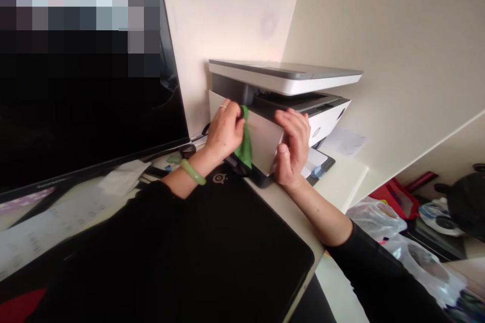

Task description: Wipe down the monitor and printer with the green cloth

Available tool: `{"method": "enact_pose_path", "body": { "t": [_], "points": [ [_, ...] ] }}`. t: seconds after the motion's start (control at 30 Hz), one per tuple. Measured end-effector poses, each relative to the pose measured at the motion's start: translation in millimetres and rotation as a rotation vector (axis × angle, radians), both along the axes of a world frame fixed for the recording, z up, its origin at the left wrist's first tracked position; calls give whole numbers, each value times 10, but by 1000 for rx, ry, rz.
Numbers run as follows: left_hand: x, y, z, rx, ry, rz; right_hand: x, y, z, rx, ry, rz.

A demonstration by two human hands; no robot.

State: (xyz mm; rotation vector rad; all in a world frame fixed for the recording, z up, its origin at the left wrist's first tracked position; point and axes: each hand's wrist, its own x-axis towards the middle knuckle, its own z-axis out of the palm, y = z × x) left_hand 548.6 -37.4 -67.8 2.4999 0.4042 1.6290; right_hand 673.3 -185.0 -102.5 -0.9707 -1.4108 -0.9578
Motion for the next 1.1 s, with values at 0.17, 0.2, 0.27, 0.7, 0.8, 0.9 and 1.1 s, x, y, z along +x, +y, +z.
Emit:
{"method": "enact_pose_path", "body": {
  "t": [0.17, 0.2, 0.27, 0.7, 0.8, 0.9, 1.1],
  "points": [
    [-19, -84, -11, 8, 18, -15, 0, -8, 3, -10, -4, -21],
    [-27, -123, -8, 20, 33, -28, 0, -8, 2, -7, -2, -21],
    [-35, -161, 5, 24, 55, -41, -3, -7, -1, -4, 2, -15],
    [-40, -167, 16, 26, 46, -13, -3, -4, 0, -2, 8, -18],
    [-26, -82, 15, 11, 41, 36, -6, 7, -5, 4, 8, -8],
    [-16, 4, 11, -43, 12, 64, -10, 10, -5, 11, 8, -14],
    [-57, -165, 3, 27, 38, -44, -14, -10, 6, -5, 8, -11]
  ]
}}
